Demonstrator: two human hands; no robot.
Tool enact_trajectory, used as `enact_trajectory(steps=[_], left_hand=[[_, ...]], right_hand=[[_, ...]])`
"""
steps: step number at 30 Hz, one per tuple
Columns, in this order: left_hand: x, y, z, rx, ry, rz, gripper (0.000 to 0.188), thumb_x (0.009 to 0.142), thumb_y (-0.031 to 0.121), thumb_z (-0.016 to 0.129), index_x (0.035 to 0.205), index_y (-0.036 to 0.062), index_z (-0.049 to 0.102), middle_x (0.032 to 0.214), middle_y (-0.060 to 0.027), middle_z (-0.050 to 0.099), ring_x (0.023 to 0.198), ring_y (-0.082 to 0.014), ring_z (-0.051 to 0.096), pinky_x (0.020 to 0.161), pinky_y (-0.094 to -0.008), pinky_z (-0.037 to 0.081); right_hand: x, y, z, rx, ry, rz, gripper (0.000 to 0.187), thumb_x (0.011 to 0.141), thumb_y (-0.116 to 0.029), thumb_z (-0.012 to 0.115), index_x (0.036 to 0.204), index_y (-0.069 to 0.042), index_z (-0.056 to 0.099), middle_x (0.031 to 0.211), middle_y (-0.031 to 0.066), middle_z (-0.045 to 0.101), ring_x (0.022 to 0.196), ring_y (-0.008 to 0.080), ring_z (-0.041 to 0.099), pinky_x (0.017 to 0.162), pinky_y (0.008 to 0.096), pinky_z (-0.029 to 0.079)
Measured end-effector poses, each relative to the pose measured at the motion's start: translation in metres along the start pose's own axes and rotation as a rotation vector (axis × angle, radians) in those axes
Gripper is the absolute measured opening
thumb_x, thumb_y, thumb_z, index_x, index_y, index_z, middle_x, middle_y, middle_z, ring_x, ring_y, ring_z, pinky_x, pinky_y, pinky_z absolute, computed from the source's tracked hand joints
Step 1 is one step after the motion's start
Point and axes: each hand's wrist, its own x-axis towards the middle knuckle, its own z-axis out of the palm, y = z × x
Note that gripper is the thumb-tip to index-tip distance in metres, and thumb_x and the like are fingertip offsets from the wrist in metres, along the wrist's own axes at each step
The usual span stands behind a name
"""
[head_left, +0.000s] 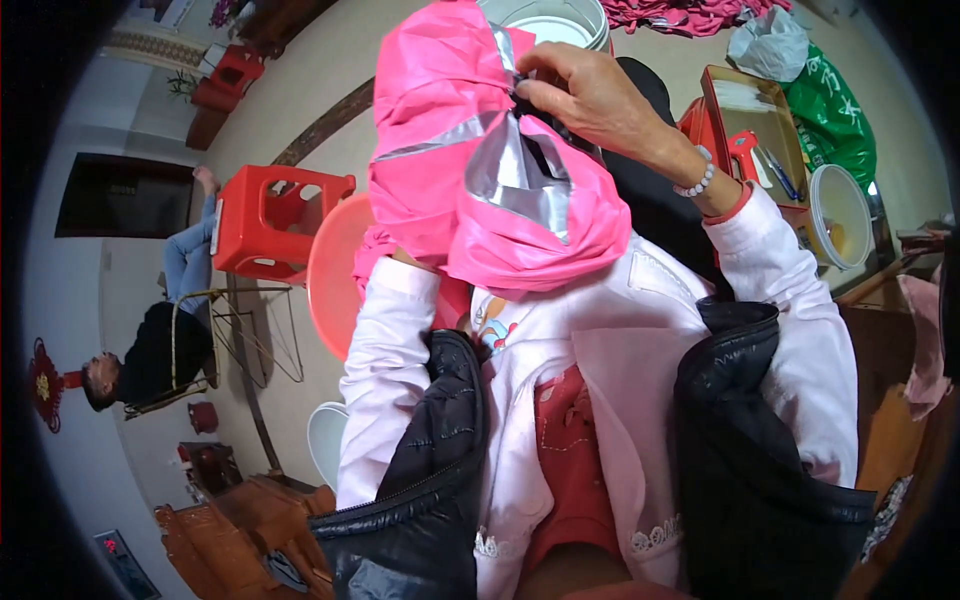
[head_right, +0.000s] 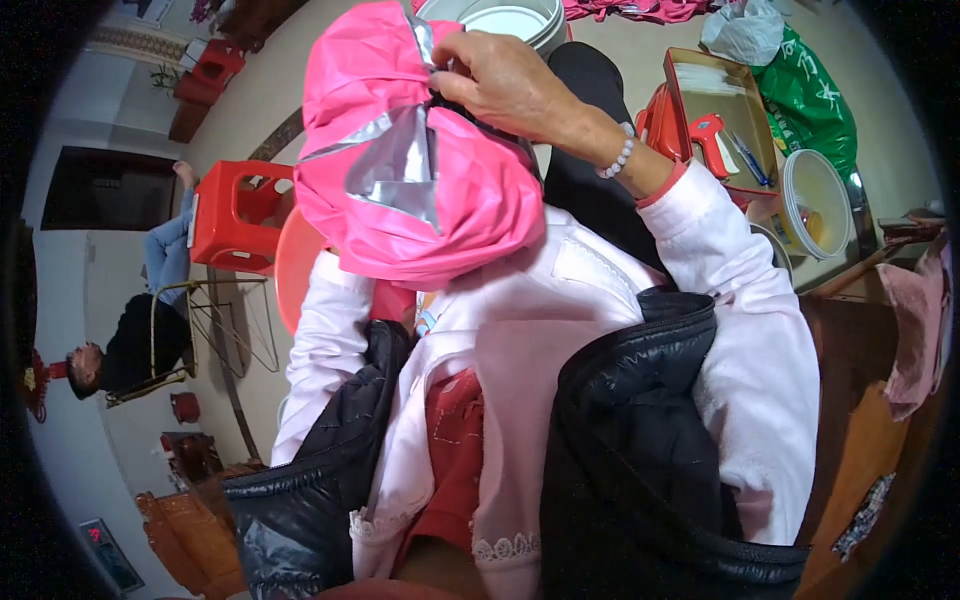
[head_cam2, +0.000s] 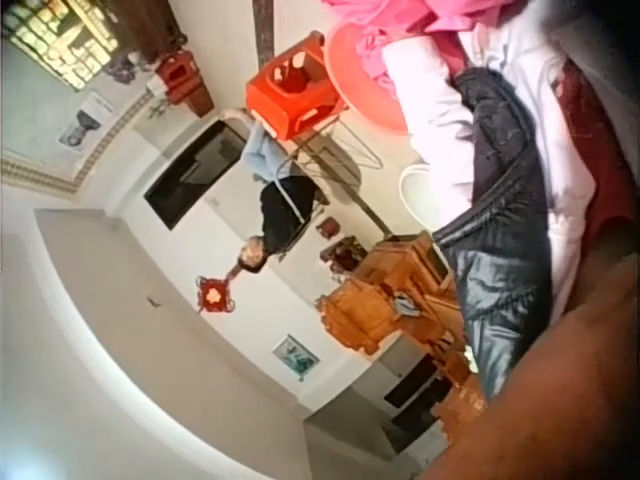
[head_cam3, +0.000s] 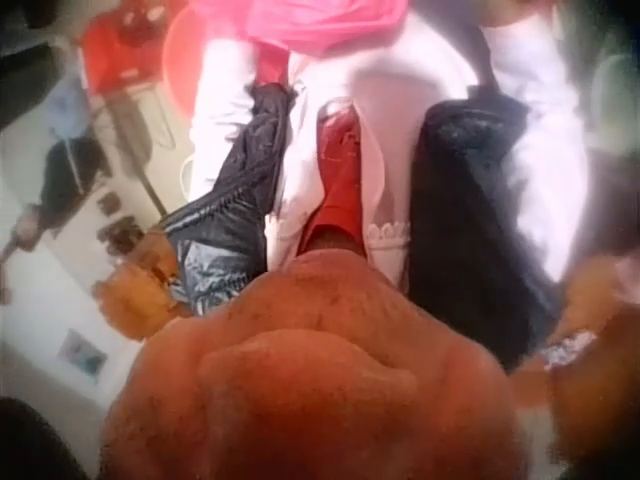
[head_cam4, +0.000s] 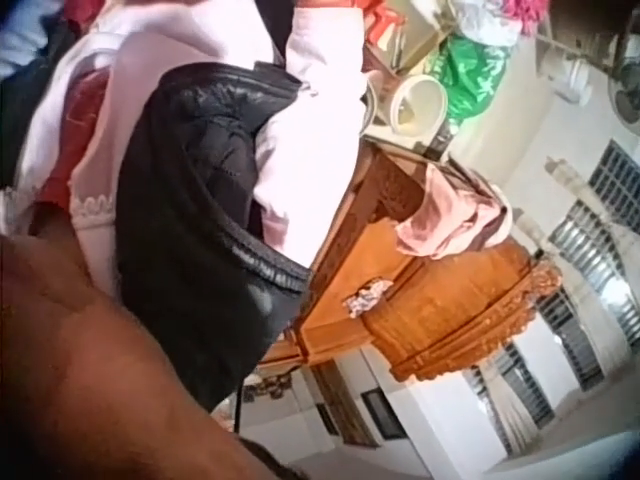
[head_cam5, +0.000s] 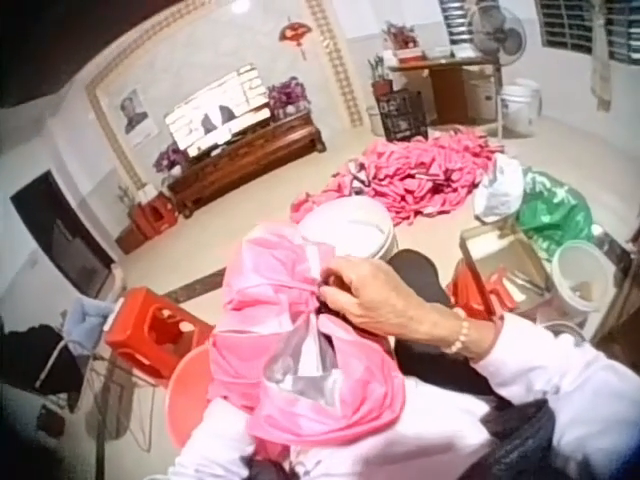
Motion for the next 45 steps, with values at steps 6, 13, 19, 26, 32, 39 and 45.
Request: enact_trajectory(steps=[6, 13, 19, 26, 32, 39, 45], left_hand=[[0.014, 0.024, -0.011, -0.033, 0.123, 0.169, 0.020, 0.085, 0.029, 0.050, 0.090, 0.0116, 0.058, 0.071, -0.0025, 0.058, 0.070, -0.0222, 0.057, 0.066, -0.0323, 0.047], [-0.032, -0.009, 0.015, -0.440, 0.286, -0.173, 0.023, 0.086, 0.026, 0.047, 0.096, 0.0074, 0.056, 0.083, -0.0039, 0.057, 0.079, -0.0205, 0.055, 0.071, -0.0309, 0.045], [-0.090, -0.072, 0.045, -0.905, 0.422, -0.635, 0.027, 0.088, 0.023, 0.044, 0.103, 0.0023, 0.053, 0.097, -0.0058, 0.056, 0.090, -0.0186, 0.053, 0.078, -0.0293, 0.044], [-0.104, -0.006, -0.004, -1.114, 0.377, -1.077, 0.035, 0.088, 0.023, 0.044, 0.107, -0.0060, 0.050, 0.113, -0.0113, 0.050, 0.106, -0.0168, 0.046, 0.087, -0.0295, 0.039], [-0.089, -0.013, 0.030, -1.304, 0.166, -0.195, 0.033, 0.087, 0.020, 0.045, 0.110, -0.0032, 0.048, 0.114, -0.0097, 0.050, 0.104, -0.0183, 0.047, 0.089, -0.0300, 0.037], [-0.066, -0.006, 0.095, -0.927, -0.197, 0.057, 0.034, 0.087, 0.016, 0.047, 0.117, 0.0003, 0.045, 0.117, -0.0052, 0.050, 0.103, -0.0139, 0.047, 0.089, -0.0260, 0.037], [-0.074, -0.017, 0.109, -1.205, -0.331, -0.184, 0.036, 0.085, 0.012, 0.052, 0.120, 0.0043, 0.045, 0.115, -0.0009, 0.050, 0.101, -0.0107, 0.048, 0.088, -0.0242, 0.040]], right_hand=[[-0.008, 0.023, 0.005, 0.084, -0.144, 0.140, 0.021, 0.082, -0.019, 0.056, 0.087, 0.002, 0.056, 0.067, 0.0059, 0.056, 0.060, 0.0102, 0.050, 0.056, 0.0252, 0.042], [-0.010, 0.027, -0.001, 0.079, -0.213, 0.233, 0.022, 0.082, -0.019, 0.056, 0.082, 0.003, 0.055, 0.065, 0.0047, 0.055, 0.060, 0.0094, 0.049, 0.056, 0.0244, 0.041], [-0.013, 0.034, -0.005, 0.046, -0.266, 0.282, 0.022, 0.082, -0.019, 0.056, 0.076, 0.002, 0.054, 0.062, 0.0036, 0.052, 0.059, 0.0086, 0.047, 0.055, 0.0245, 0.040], [-0.018, 0.039, 0.011, 0.116, -0.323, 0.316, 0.021, 0.082, -0.019, 0.056, 0.080, 0.002, 0.054, 0.064, 0.0041, 0.054, 0.061, 0.0083, 0.047, 0.056, 0.0249, 0.041], [-0.023, 0.058, 0.017, 0.104, -0.298, 0.340, 0.026, 0.082, -0.018, 0.056, 0.100, 0.001, 0.057, 0.088, 0.0082, 0.062, 0.081, 0.0092, 0.052, 0.072, 0.0272, 0.044], [-0.028, 0.047, 0.016, 0.376, -0.257, 0.309, 0.028, 0.073, -0.016, 0.063, 0.094, 0.002, 0.058, 0.081, 0.0040, 0.062, 0.075, 0.0099, 0.053, 0.067, 0.0283, 0.045], [-0.030, 0.047, 0.012, 0.411, -0.363, 0.321, 0.029, 0.073, -0.017, 0.063, 0.094, 0.003, 0.057, 0.087, 0.0060, 0.062, 0.080, 0.0100, 0.054, 0.071, 0.0286, 0.045]])
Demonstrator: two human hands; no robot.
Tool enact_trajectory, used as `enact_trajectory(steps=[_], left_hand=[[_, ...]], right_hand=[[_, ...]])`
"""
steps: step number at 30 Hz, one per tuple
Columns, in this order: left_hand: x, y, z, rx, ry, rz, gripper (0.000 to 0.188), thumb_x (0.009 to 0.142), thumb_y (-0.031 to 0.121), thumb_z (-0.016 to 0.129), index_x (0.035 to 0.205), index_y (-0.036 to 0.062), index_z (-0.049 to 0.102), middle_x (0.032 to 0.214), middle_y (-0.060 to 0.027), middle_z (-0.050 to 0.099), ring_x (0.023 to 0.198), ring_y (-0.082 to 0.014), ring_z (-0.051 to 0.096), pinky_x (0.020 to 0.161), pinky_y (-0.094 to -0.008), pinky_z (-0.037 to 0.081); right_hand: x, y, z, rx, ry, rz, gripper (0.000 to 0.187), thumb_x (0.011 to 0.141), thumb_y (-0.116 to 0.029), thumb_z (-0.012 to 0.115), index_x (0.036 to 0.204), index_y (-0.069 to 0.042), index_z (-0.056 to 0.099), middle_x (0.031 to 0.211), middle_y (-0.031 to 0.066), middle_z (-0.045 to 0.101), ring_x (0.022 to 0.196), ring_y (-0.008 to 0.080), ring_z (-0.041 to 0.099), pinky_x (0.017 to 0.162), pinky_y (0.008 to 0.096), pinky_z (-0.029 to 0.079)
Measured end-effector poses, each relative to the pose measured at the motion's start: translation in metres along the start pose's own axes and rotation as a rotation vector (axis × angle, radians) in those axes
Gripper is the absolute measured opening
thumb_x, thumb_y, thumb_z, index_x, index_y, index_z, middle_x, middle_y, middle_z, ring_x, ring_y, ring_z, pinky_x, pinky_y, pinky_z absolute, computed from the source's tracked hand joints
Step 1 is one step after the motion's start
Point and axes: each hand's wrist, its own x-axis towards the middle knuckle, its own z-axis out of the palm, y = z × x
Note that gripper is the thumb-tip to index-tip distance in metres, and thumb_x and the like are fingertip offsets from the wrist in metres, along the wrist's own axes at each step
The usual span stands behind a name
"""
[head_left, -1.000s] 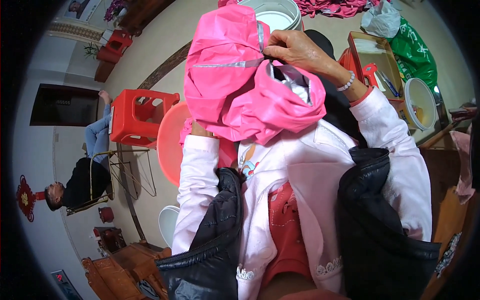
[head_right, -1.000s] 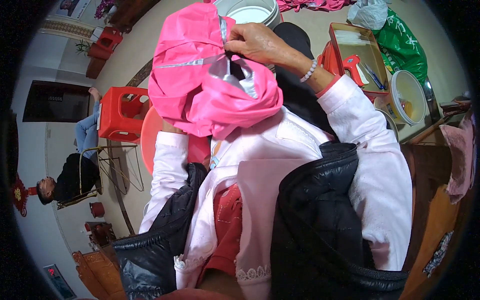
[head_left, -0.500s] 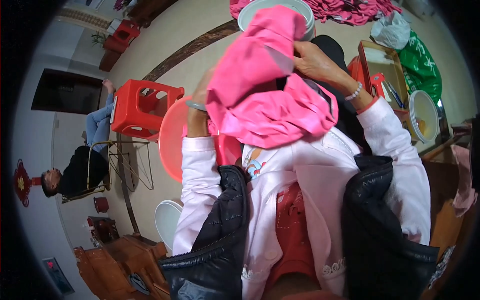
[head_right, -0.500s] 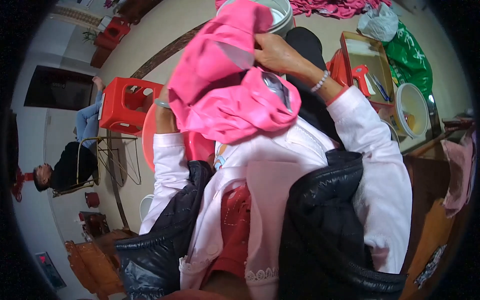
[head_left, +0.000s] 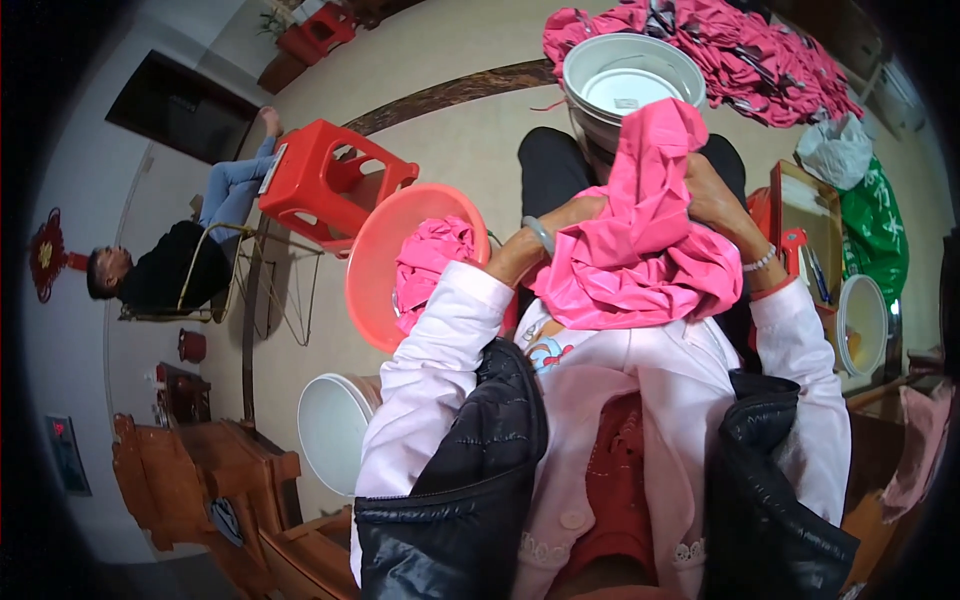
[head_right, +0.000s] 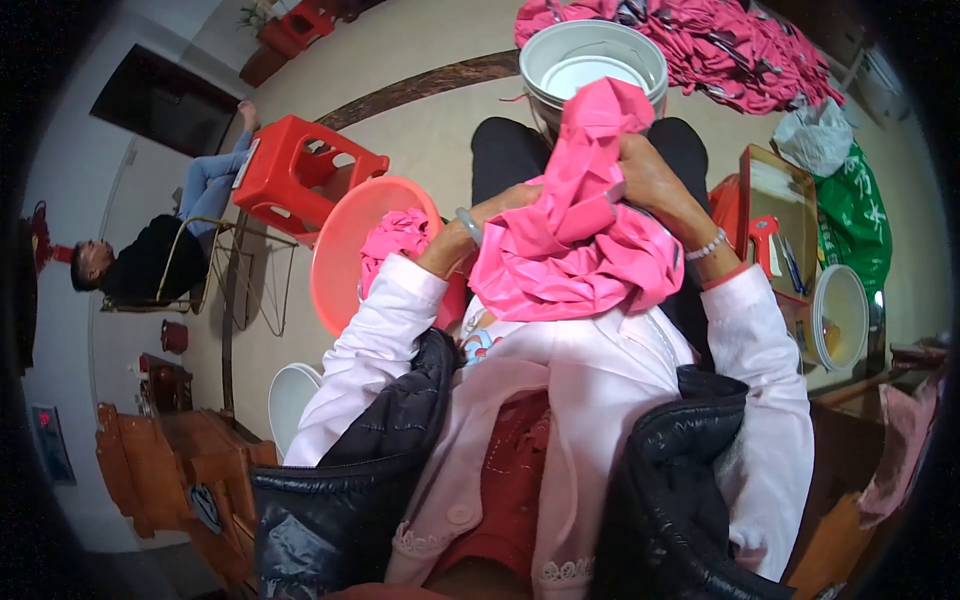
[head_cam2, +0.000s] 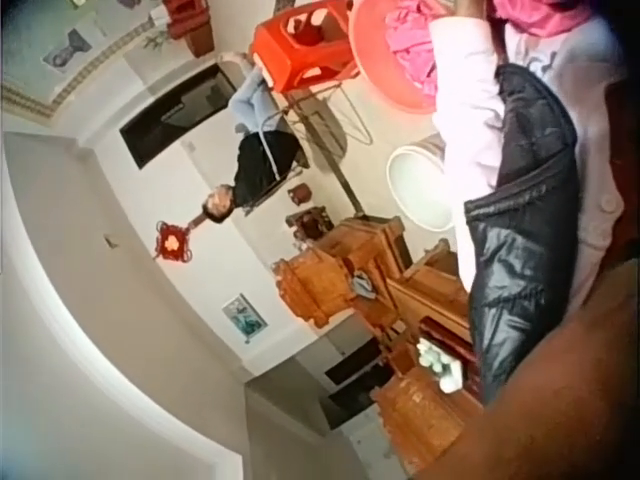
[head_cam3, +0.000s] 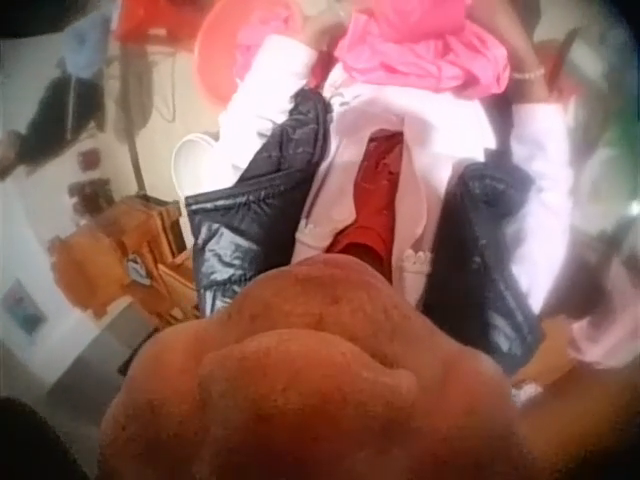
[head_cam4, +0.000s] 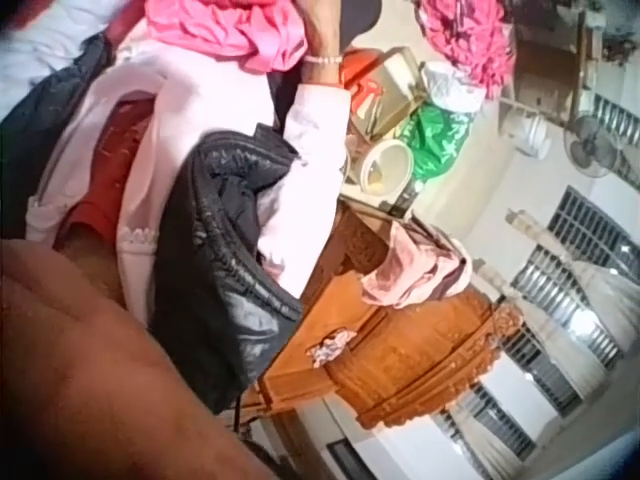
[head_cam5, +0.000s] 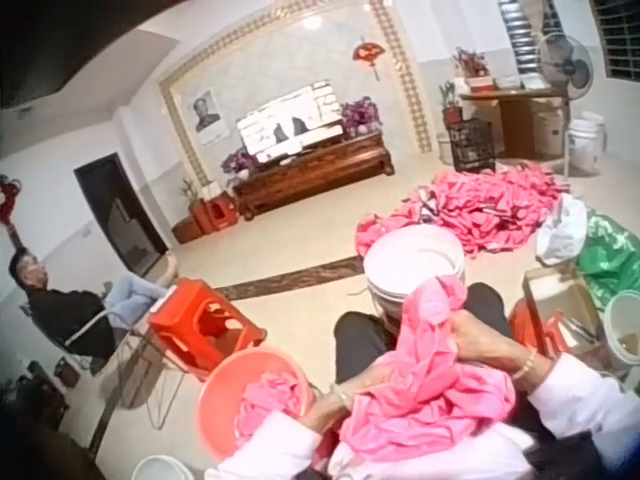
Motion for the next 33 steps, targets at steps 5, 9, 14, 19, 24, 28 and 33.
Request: enact_trajectory(steps=[5, 9, 14, 19, 24, 28, 33], left_hand=[[0.008, -0.018, 0.005, -0.407, 0.098, -0.097, 0.031, 0.084, 0.014, 0.051, 0.112, 0.0010, 0.051, 0.108, -0.0058, 0.056, 0.094, -0.0132, 0.053, 0.084, -0.0243, 0.041], [0.006, -0.041, 0.000, -0.506, 0.112, -0.202, 0.028, 0.081, 0.019, 0.051, 0.103, 0.0020, 0.056, 0.094, -0.0106, 0.061, 0.083, -0.0196, 0.057, 0.076, -0.0278, 0.044], [0.015, -0.049, 0.004, 0.285, 0.080, -0.094, 0.022, 0.080, 0.011, 0.053, 0.099, 0.0005, 0.059, 0.095, -0.0073, 0.060, 0.085, -0.0140, 0.055, 0.075, -0.0247, 0.043], [0.013, -0.041, 0.008, 0.336, 0.060, -0.133, 0.029, 0.078, 0.017, 0.054, 0.103, 0.0024, 0.055, 0.098, -0.0133, 0.059, 0.089, -0.0233, 0.055, 0.078, -0.0310, 0.042], [-0.007, -0.016, 0.028, 0.172, 0.198, 0.045, 0.037, 0.075, 0.027, 0.056, 0.102, 0.0022, 0.052, 0.105, -0.0211, 0.055, 0.096, -0.0356, 0.053, 0.082, -0.0368, 0.041], [0.008, -0.023, 0.030, 0.376, 0.272, 0.014, 0.047, 0.071, 0.033, 0.060, 0.106, 0.0041, 0.047, 0.103, -0.0200, 0.055, 0.096, -0.0360, 0.053, 0.080, -0.0389, 0.042], [0.019, -0.020, 0.029, 0.518, 0.297, -0.089, 0.044, 0.070, 0.035, 0.058, 0.101, 0.0063, 0.046, 0.094, -0.0224, 0.056, 0.089, -0.0386, 0.054, 0.074, -0.0410, 0.043]], right_hand=[[0.001, 0.011, -0.004, -0.137, -0.025, -0.143, 0.033, 0.072, -0.019, 0.064, 0.095, 0.002, 0.056, 0.094, 0.0104, 0.061, 0.086, 0.0179, 0.056, 0.077, 0.0319, 0.043], [0.002, 0.013, -0.014, -0.364, -0.157, -0.028, 0.046, 0.070, -0.027, 0.064, 0.104, 0.001, 0.053, 0.108, 0.0145, 0.056, 0.099, 0.0268, 0.053, 0.087, 0.0344, 0.039], [-0.022, 0.052, -0.037, -0.347, -0.202, 0.045, 0.062, 0.070, -0.030, 0.062, 0.118, 0.002, 0.041, 0.124, 0.0187, 0.043, 0.116, 0.0303, 0.040, 0.097, 0.0342, 0.030], [-0.033, 0.071, -0.038, -0.212, -0.190, 0.152, 0.068, 0.071, -0.030, 0.060, 0.125, 0.002, 0.034, 0.130, 0.0191, 0.037, 0.122, 0.0295, 0.033, 0.102, 0.0335, 0.024], [-0.041, 0.054, -0.032, -0.197, -0.080, 0.239, 0.064, 0.076, -0.031, 0.057, 0.126, 0.001, 0.032, 0.124, 0.0160, 0.040, 0.115, 0.0264, 0.039, 0.096, 0.0324, 0.031], [-0.034, 0.061, -0.038, -0.211, -0.034, 0.266, 0.061, 0.076, -0.032, 0.057, 0.123, 0.000, 0.033, 0.121, 0.0151, 0.041, 0.111, 0.0254, 0.040, 0.093, 0.0317, 0.031], [-0.064, 0.073, -0.054, -0.226, -0.016, 0.279, 0.057, 0.077, -0.032, 0.057, 0.119, -0.001, 0.035, 0.116, 0.0139, 0.041, 0.106, 0.0242, 0.041, 0.089, 0.0309, 0.032]])
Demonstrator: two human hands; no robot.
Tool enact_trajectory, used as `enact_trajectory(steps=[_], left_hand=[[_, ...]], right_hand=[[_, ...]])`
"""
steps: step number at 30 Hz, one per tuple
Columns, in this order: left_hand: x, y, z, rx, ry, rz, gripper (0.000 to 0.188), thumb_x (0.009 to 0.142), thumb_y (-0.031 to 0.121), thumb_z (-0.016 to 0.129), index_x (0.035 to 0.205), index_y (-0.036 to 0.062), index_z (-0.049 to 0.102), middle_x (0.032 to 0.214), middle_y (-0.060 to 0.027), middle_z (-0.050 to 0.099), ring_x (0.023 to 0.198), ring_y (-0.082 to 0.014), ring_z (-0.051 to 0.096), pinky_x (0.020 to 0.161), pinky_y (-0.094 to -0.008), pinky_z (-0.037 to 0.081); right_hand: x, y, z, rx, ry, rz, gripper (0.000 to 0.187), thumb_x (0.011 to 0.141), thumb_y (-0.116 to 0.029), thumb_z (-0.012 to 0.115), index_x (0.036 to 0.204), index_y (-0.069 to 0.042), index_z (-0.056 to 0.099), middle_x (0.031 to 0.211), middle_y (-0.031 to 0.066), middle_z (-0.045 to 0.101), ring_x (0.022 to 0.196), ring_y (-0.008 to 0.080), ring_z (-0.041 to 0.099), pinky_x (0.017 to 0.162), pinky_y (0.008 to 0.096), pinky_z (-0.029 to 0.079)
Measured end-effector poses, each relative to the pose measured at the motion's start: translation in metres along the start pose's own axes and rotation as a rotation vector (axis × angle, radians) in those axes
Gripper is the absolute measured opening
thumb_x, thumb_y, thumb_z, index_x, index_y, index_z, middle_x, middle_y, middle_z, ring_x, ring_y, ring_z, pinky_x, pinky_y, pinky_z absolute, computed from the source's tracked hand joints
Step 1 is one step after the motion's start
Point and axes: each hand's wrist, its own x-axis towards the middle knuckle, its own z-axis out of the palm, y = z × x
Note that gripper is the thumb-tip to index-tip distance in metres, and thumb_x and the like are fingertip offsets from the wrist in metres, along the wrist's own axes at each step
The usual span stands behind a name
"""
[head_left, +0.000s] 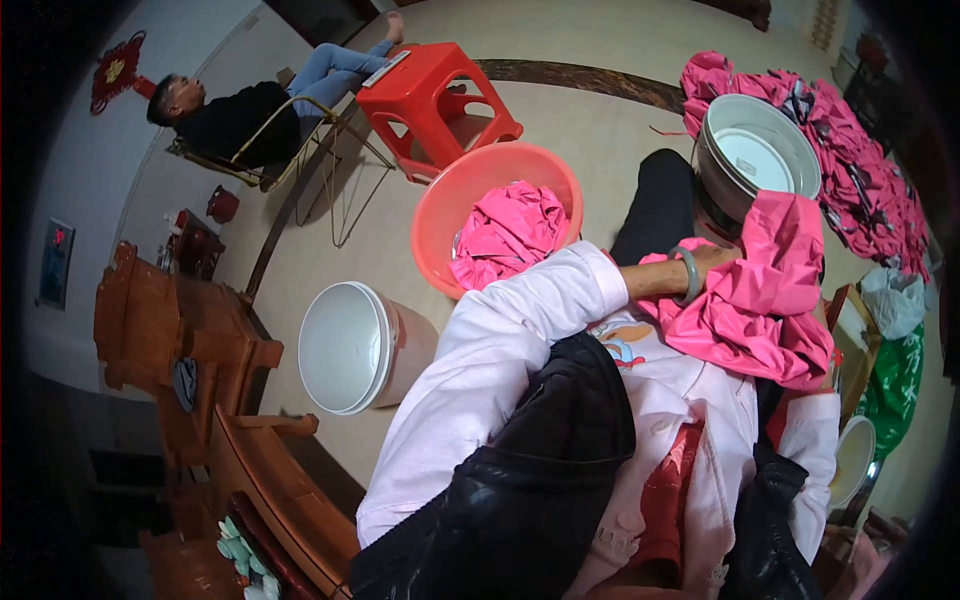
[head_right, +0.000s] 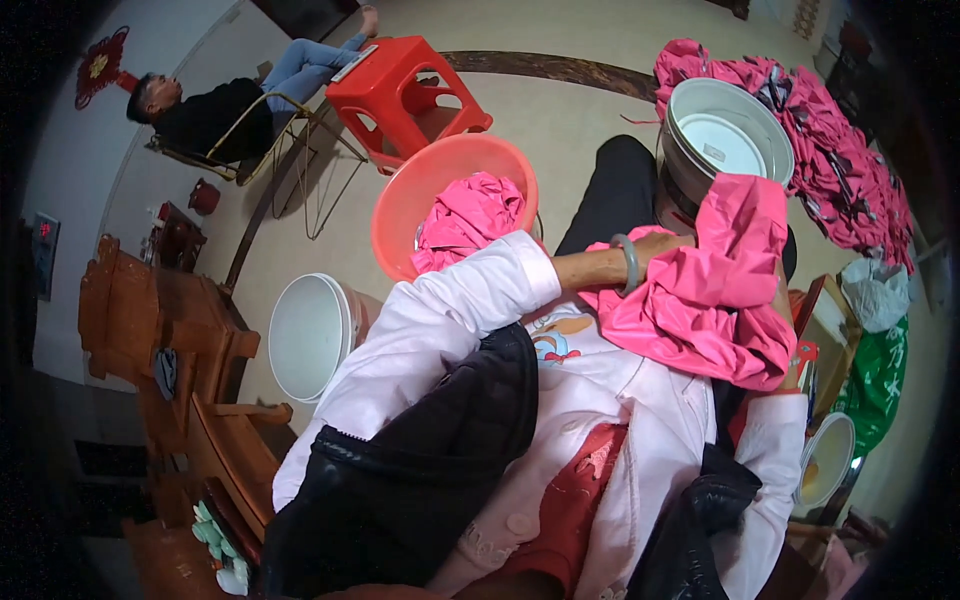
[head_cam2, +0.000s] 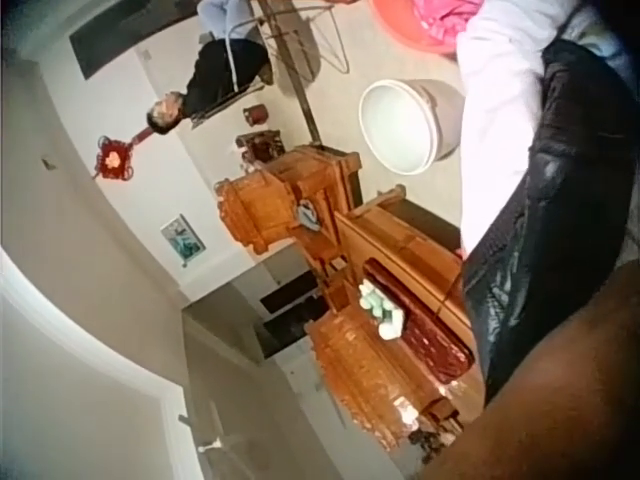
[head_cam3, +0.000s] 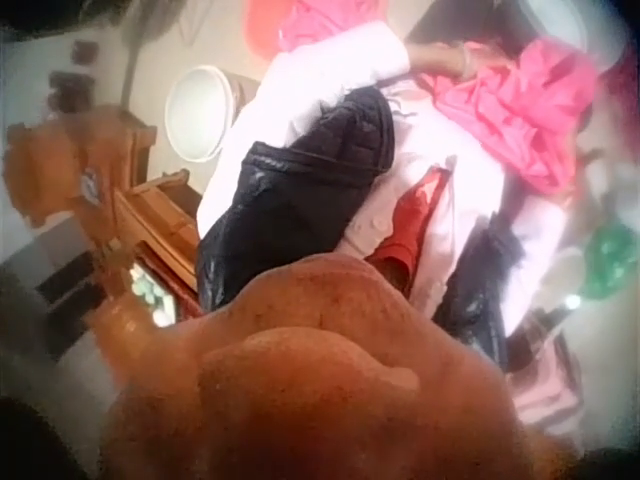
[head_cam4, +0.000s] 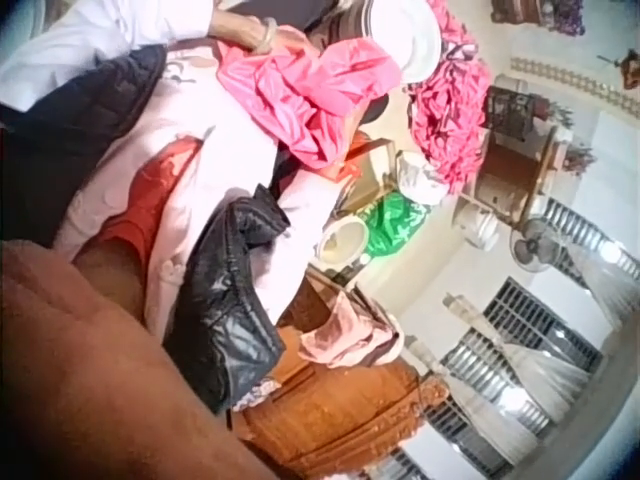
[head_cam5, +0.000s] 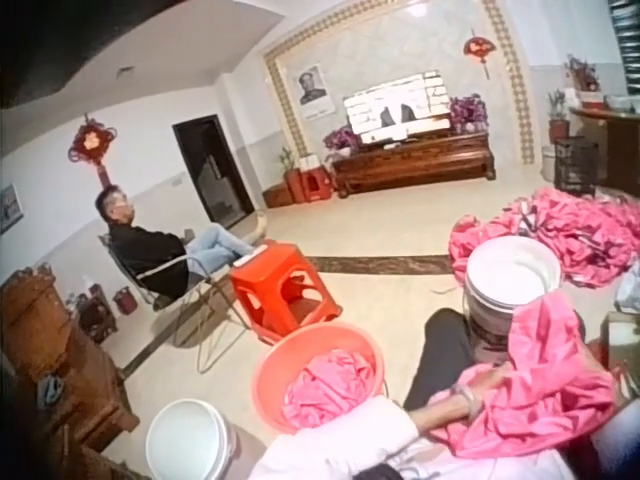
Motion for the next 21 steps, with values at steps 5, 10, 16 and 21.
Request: enact_trajectory(steps=[5, 10, 16, 21], left_hand=[[0.002, 0.017, 0.000, 0.077, 0.059, -0.021, 0.027, 0.075, 0.024, 0.049, 0.093, 0.0044, 0.051, 0.090, -0.0245, 0.057, 0.082, -0.0383, 0.057, 0.067, -0.0437, 0.044], [-0.001, -0.008, 0.015, 0.126, 0.014, 0.019, 0.036, 0.074, 0.022, 0.052, 0.105, 0.0071, 0.041, 0.084, -0.0237, 0.054, 0.080, -0.0404, 0.054, 0.065, -0.0444, 0.042], [-0.004, 0.010, 0.007, 0.012, 0.071, 0.059, 0.044, 0.069, 0.030, 0.059, 0.103, 0.0042, 0.046, 0.091, -0.0232, 0.056, 0.088, -0.0384, 0.055, 0.071, -0.0421, 0.043], [-0.001, 0.020, 0.002, -0.027, 0.101, -0.003, 0.039, 0.070, 0.030, 0.059, 0.095, 0.0016, 0.050, 0.094, -0.0227, 0.057, 0.088, -0.0365, 0.057, 0.071, -0.0403, 0.044]], right_hand=[[0.007, 0.017, -0.016, -0.012, 0.035, -0.050, 0.053, 0.077, -0.033, 0.057, 0.116, -0.002, 0.037, 0.111, 0.0127, 0.042, 0.100, 0.0229, 0.041, 0.085, 0.0301, 0.033], [-0.013, 0.018, -0.004, 0.013, 0.051, -0.099, 0.050, 0.077, -0.033, 0.057, 0.113, -0.003, 0.038, 0.106, 0.0115, 0.043, 0.095, 0.0217, 0.042, 0.080, 0.0293, 0.034], [-0.012, 0.003, 0.006, 0.089, 0.153, -0.056, 0.046, 0.078, -0.034, 0.057, 0.108, -0.004, 0.040, 0.100, 0.0101, 0.043, 0.089, 0.0202, 0.043, 0.075, 0.0284, 0.034], [-0.031, 0.008, 0.004, 0.124, 0.230, -0.022, 0.042, 0.078, -0.034, 0.057, 0.105, -0.005, 0.042, 0.095, 0.0089, 0.044, 0.084, 0.0190, 0.044, 0.071, 0.0276, 0.035]])
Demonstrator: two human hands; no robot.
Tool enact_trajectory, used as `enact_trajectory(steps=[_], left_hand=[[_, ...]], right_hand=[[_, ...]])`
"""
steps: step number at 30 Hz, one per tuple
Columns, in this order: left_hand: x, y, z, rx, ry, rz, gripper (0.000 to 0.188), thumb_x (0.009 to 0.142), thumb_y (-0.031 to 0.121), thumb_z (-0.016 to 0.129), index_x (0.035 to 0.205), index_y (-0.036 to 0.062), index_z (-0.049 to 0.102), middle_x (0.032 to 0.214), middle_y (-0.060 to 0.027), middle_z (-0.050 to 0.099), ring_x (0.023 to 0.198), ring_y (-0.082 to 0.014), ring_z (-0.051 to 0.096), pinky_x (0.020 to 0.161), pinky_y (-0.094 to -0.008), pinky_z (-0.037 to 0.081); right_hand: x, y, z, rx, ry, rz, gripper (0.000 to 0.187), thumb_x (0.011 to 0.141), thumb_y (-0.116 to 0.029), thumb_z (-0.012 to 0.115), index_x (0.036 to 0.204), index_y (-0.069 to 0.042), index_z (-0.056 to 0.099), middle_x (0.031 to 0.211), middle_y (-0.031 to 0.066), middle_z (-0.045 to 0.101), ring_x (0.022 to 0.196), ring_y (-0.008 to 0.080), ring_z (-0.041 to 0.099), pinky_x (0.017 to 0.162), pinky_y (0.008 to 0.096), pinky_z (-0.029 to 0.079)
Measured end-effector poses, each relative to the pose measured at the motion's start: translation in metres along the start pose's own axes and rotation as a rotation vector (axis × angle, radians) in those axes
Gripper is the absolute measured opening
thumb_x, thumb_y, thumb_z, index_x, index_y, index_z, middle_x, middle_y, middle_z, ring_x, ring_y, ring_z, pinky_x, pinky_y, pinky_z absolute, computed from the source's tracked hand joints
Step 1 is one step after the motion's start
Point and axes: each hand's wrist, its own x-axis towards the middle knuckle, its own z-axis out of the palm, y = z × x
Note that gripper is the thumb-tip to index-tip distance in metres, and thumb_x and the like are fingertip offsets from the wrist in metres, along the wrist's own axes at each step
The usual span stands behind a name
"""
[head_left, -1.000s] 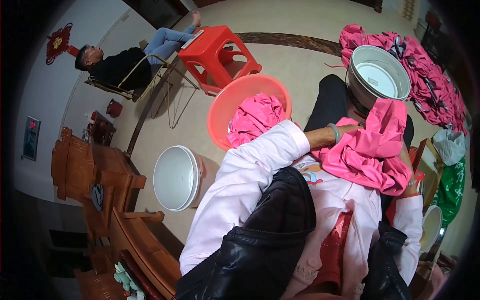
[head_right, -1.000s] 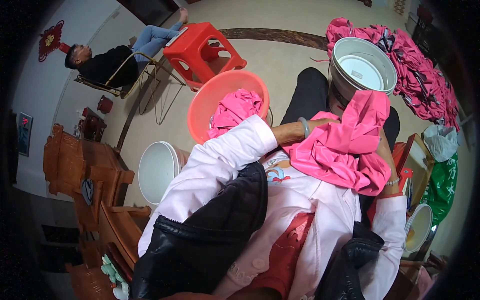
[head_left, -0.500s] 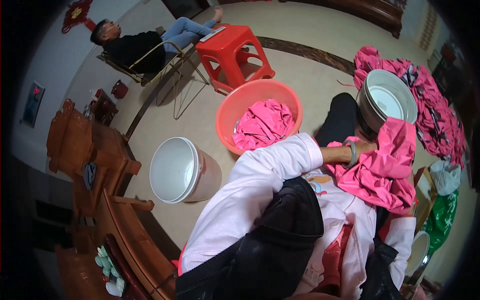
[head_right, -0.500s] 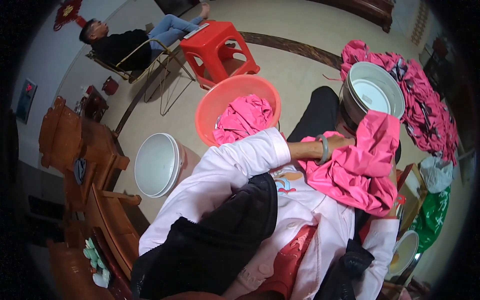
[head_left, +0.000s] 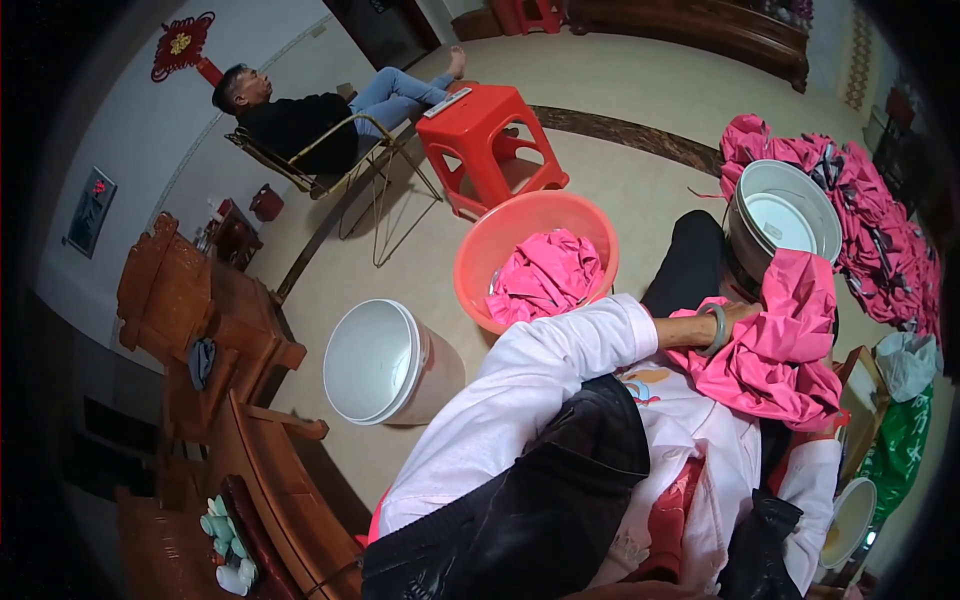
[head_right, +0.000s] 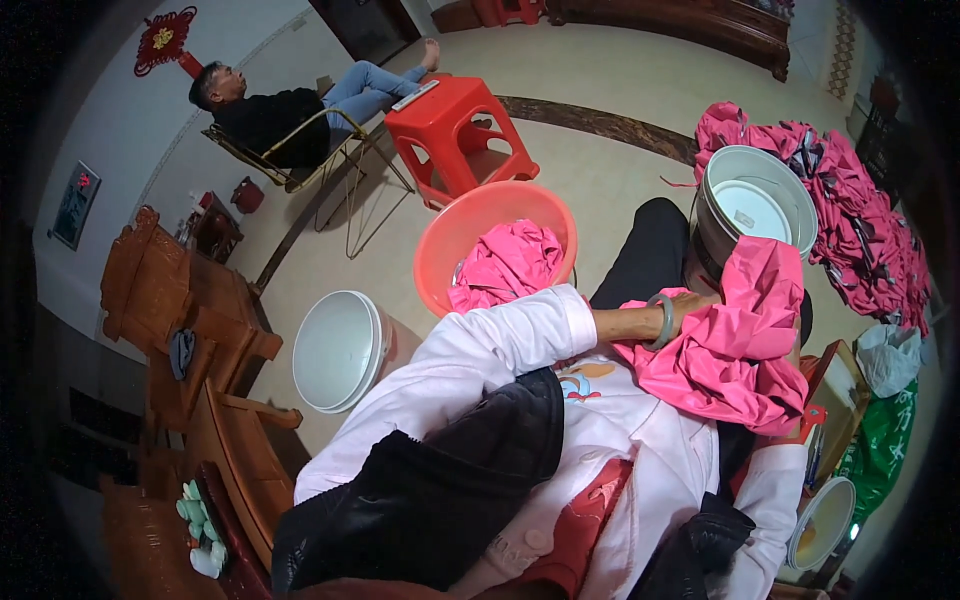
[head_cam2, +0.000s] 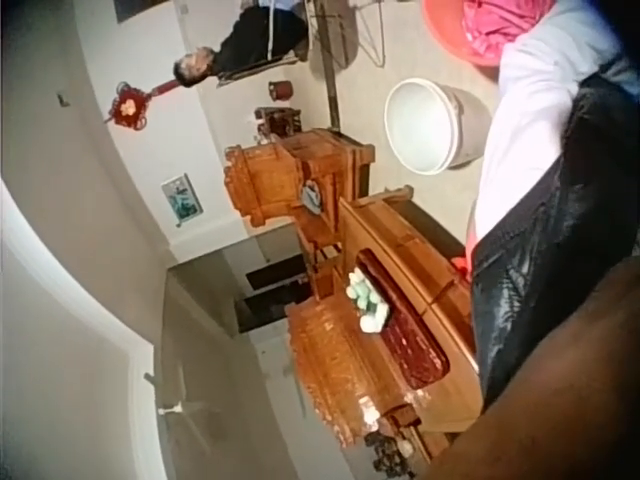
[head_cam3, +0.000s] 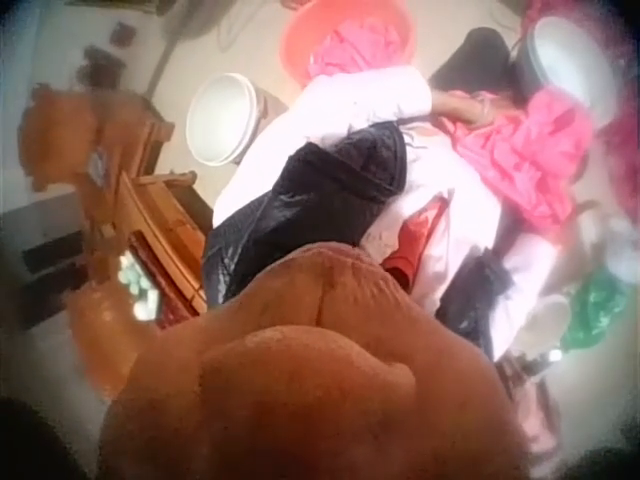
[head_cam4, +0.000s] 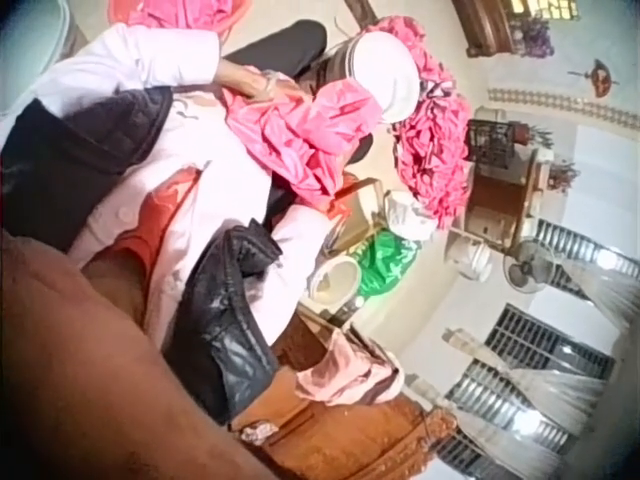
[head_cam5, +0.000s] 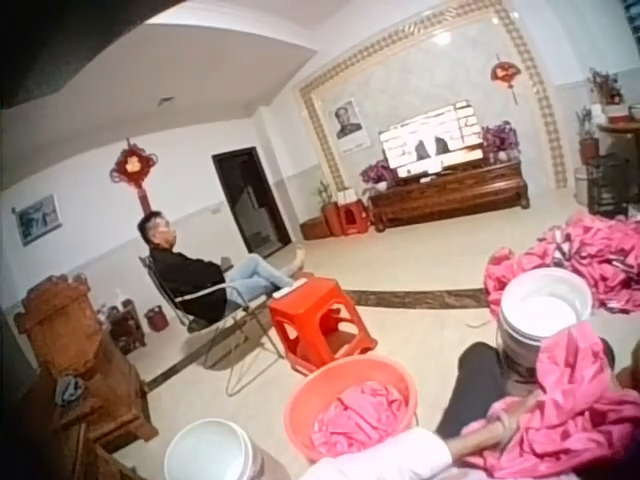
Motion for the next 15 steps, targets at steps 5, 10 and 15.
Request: enact_trajectory(steps=[5, 10, 15], left_hand=[[0.010, -0.007, 0.002, 0.085, -0.076, -0.094, 0.059, 0.061, 0.029, 0.069, 0.107, 0.0017, 0.045, 0.095, -0.0219, 0.057, 0.091, -0.0369, 0.056, 0.073, -0.0407, 0.045], [0.006, 0.003, -0.001, 0.042, -0.079, -0.082, 0.061, 0.060, 0.031, 0.070, 0.106, -0.0006, 0.045, 0.097, -0.0226, 0.057, 0.091, -0.0375, 0.056, 0.074, -0.0407, 0.045], [0.003, -0.010, 0.005, -0.001, -0.011, -0.015, 0.040, 0.068, 0.026, 0.063, 0.096, 0.0006, 0.051, 0.096, -0.0221, 0.058, 0.091, -0.0349, 0.057, 0.073, -0.0388, 0.046]], right_hand=[[0.000, -0.002, -0.001, -0.001, 0.048, 0.017, 0.039, 0.079, -0.034, 0.057, 0.102, -0.006, 0.044, 0.090, 0.0077, 0.045, 0.079, 0.0178, 0.044, 0.067, 0.0268, 0.036], [0.032, 0.012, -0.013, -0.005, 0.109, 0.045, 0.036, 0.079, -0.035, 0.057, 0.098, -0.007, 0.046, 0.085, 0.0065, 0.045, 0.074, 0.0165, 0.045, 0.063, 0.0260, 0.036], [0.039, 0.005, -0.014, 0.019, 0.160, 0.068, 0.033, 0.079, -0.035, 0.057, 0.095, -0.008, 0.047, 0.080, 0.0053, 0.046, 0.069, 0.0153, 0.046, 0.059, 0.0252, 0.037]])
